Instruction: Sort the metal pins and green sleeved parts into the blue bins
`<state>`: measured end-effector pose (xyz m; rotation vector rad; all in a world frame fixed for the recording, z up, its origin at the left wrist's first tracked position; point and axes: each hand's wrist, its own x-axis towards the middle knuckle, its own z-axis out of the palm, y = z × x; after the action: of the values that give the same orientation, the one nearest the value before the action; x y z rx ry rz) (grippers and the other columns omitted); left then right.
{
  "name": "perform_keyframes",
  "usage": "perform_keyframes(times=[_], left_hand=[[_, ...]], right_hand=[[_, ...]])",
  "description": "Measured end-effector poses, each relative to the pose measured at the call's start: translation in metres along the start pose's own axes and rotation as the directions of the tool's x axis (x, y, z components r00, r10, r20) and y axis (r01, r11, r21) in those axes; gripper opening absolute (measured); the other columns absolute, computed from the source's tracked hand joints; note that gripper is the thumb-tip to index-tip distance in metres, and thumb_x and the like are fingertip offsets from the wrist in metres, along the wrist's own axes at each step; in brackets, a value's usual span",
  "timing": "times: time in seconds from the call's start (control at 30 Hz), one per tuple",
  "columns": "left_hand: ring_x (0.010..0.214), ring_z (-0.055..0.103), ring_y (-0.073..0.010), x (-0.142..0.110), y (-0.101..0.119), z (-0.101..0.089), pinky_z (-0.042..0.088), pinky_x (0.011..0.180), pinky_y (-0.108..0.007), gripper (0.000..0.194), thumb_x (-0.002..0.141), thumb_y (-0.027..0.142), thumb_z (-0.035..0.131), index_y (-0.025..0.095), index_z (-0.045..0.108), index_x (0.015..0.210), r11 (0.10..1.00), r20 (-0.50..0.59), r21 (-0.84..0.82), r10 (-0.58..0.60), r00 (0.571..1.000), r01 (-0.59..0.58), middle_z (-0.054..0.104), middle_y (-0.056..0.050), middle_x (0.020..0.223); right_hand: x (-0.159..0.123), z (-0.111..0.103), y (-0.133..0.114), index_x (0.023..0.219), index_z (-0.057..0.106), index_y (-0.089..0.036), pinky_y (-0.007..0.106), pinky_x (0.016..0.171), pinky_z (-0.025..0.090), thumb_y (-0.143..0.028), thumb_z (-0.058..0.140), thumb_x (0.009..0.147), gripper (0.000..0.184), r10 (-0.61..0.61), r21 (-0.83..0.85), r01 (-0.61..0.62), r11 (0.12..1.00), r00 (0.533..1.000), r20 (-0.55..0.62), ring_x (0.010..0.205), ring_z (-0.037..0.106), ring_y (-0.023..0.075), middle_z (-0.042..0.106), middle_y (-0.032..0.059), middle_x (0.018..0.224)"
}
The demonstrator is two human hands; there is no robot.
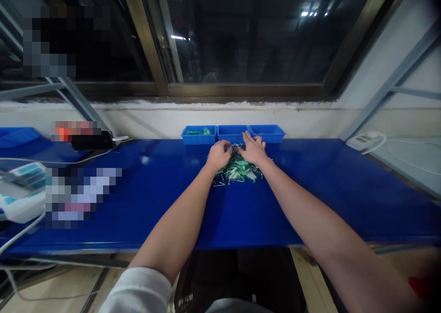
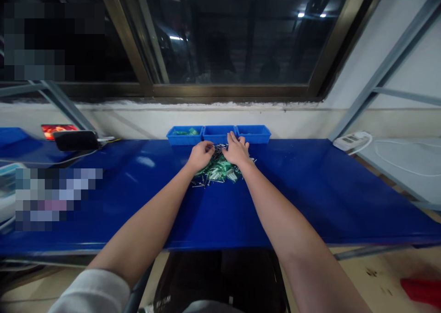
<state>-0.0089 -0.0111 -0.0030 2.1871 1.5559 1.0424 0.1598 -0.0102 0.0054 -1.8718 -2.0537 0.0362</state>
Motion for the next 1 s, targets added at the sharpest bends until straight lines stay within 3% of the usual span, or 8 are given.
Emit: perform_keyframes(times=[0.23, 0.53, 0.67, 0.77, 0.9, 1.0], left_hand=[[0.104, 0.068, -0.0223, -0.002, 0.0, -0.001, 0.052, 0.098, -0.033, 0.025, 0.091, 0.02, 0.058, 0.014, 0.068, 0.114, 1.0, 0.005, 0.004, 0.001, 1.0, -0.001, 0.071, -0.011, 0.116], [0.104, 0.068, -0.0225, -0.002, -0.001, -0.001, 0.052, 0.097, -0.033, 0.027, 0.091, 0.021, 0.057, 0.015, 0.068, 0.115, 0.999, -0.009, 0.043, 0.027, 1.0, -0.026, 0.071, -0.011, 0.115], [0.11, 0.067, -0.0241, -0.002, -0.003, -0.008, 0.05, 0.101, -0.034, 0.029, 0.09, 0.026, 0.058, 0.016, 0.07, 0.115, 0.992, -0.056, 0.11, 0.06, 0.997, -0.054, 0.072, -0.01, 0.115], [0.116, 0.065, -0.0263, -0.001, -0.006, -0.016, 0.047, 0.105, -0.035, 0.036, 0.089, 0.033, 0.06, 0.016, 0.07, 0.119, 0.99, -0.1, 0.139, 0.024, 0.995, -0.01, 0.071, -0.011, 0.122], [0.117, 0.065, -0.0278, 0.009, -0.013, -0.023, 0.049, 0.104, -0.035, 0.04, 0.089, 0.04, 0.058, 0.018, 0.071, 0.12, 0.987, 0.008, 0.132, -0.092, 0.996, 0.09, 0.072, -0.009, 0.123], [0.117, 0.065, -0.0311, 0.021, -0.019, -0.023, 0.049, 0.102, -0.037, 0.042, 0.086, 0.045, 0.061, 0.019, 0.073, 0.117, 0.987, 0.115, 0.153, -0.06, 0.991, 0.042, 0.072, -0.01, 0.122]], right_hand=[[0.009, -0.004, 0.001, 0.156, 0.032, -0.02, 0.06, 0.105, 0.037, -0.053, 0.047, 0.092, 0.074, -0.014, -0.026, 0.014, 1.0, 1.0, 0.01, 0.135, 0.034, 0.042, 0.023, 0.008, 0.166], [0.019, 0.001, 0.008, 0.157, 0.032, -0.025, 0.061, 0.104, 0.037, -0.052, 0.057, 0.086, 0.079, -0.097, 0.049, 0.098, 0.994, 0.995, -0.027, 0.135, 0.034, 0.0423, 0.022, 0.0051, 0.167], [0.018, 0.006, 0.02, 0.149, 0.046, -0.02, 0.058, 0.106, 0.036, -0.045, 0.056, 0.088, 0.066, -0.158, 0.134, 0.19, 0.972, 0.962, -0.221, 0.132, 0.039, 0.0366, 0.042, 0.0086, 0.158], [0.017, 0.007, 0.03, 0.133, 0.062, -0.017, 0.054, 0.106, 0.038, -0.039, 0.056, 0.088, 0.05, -0.16, 0.194, 0.235, 0.952, 0.927, -0.339, 0.125, 0.047, 0.0332, 0.063, 0.0109, 0.137], [0.014, 0.004, 0.038, 0.111, 0.073, -0.015, 0.044, 0.1, 0.046, -0.033, 0.058, 0.087, 0.035, -0.17, 0.275, 0.261, 0.926, 0.934, -0.314, 0.105, 0.062, 0.0274, 0.076, 0.0106, 0.107], [0.011, 0.003, 0.037, 0.105, 0.075, -0.016, 0.038, 0.094, 0.05, -0.031, 0.061, 0.084, 0.029, -0.227, 0.327, 0.307, 0.894, 0.938, -0.261, 0.096, 0.067, 0.0233, 0.077, 0.0085, 0.099]])
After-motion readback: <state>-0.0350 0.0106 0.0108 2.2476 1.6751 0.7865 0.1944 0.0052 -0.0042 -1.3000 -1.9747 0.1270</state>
